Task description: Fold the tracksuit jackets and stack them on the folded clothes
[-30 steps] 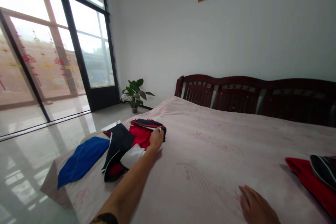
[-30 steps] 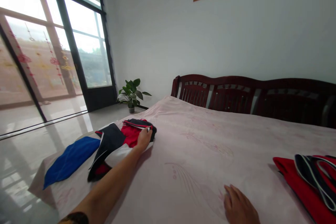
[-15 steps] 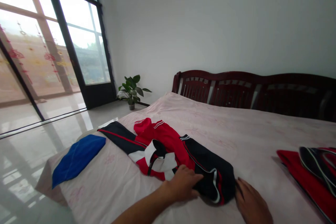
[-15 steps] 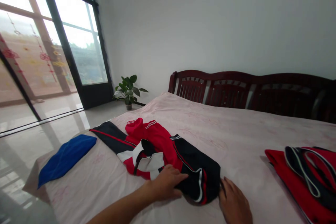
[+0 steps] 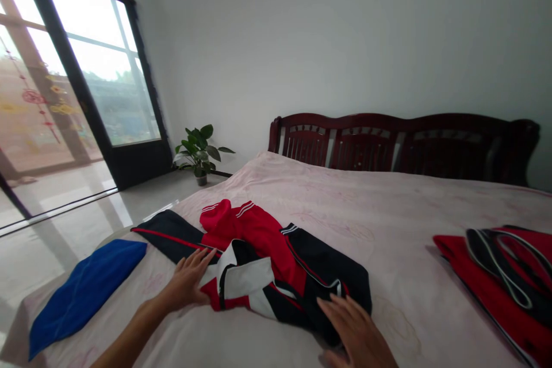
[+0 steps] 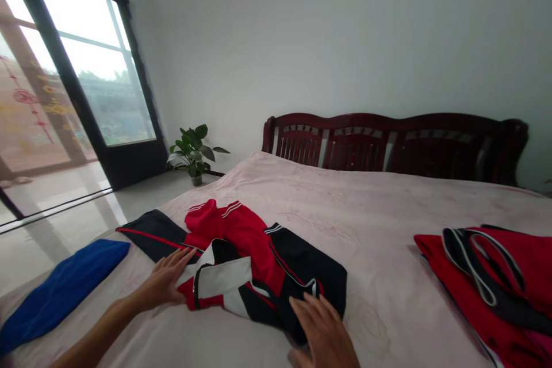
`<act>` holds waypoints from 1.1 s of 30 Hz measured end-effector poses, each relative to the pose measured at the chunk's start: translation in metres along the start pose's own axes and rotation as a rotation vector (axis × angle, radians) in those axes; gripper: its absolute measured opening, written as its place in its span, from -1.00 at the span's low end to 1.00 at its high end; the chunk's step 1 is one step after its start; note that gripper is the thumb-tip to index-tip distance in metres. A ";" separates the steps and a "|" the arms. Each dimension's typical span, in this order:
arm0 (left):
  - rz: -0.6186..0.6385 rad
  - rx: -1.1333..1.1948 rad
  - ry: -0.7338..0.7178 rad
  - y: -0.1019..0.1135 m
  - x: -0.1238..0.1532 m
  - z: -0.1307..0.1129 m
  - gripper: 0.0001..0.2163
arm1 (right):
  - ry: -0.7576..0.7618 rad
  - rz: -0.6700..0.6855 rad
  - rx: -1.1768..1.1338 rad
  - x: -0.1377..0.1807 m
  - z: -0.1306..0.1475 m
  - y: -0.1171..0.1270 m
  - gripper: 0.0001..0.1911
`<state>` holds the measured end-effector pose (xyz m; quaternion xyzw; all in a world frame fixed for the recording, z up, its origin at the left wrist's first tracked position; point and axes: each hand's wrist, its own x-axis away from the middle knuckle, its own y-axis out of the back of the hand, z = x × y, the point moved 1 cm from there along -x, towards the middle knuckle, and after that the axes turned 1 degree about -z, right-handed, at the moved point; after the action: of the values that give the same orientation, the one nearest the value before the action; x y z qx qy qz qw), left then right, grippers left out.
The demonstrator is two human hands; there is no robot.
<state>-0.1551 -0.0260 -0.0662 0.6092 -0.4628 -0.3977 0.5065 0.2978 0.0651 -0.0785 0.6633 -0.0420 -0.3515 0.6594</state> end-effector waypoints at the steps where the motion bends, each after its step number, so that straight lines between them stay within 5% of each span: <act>1: 0.018 -0.046 0.050 -0.001 -0.006 0.010 -0.02 | -0.031 0.041 -0.022 -0.006 0.008 -0.005 -0.22; 4: 0.008 -0.109 0.130 0.002 -0.023 0.036 -0.16 | -0.181 0.073 -0.057 -0.028 0.016 -0.019 -0.51; 7: -0.079 -0.102 0.098 0.014 -0.036 0.045 -0.52 | -0.400 0.001 -0.164 -0.054 -0.001 -0.010 -0.70; 10: -0.258 0.059 0.103 0.042 -0.055 0.032 -0.74 | -0.619 -0.126 -0.239 -0.086 -0.035 0.031 -0.69; 14: -0.487 0.174 0.122 0.116 -0.101 -0.011 -0.74 | -0.726 -0.365 -0.172 -0.126 -0.082 0.112 -0.69; 19: -0.858 0.218 0.028 0.233 -0.146 -0.083 -0.75 | -0.721 -0.802 -0.087 -0.157 -0.122 0.213 -0.67; 22: -0.951 0.224 -0.043 0.280 -0.148 -0.116 -0.75 | -0.629 -0.990 -0.153 -0.162 -0.134 0.261 -0.70; 29: -1.125 0.135 -0.178 0.330 -0.126 -0.142 -0.75 | -0.385 -1.231 -0.144 -0.152 -0.137 0.351 -0.73; 33: -1.181 0.059 -0.170 0.348 -0.129 -0.158 -0.70 | -0.363 -1.123 0.005 -0.150 -0.153 0.374 -0.59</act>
<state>-0.0931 0.1174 0.3053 0.7433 -0.0955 -0.6462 0.1439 0.4174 0.2245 0.3038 0.5147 0.2024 -0.7546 0.3530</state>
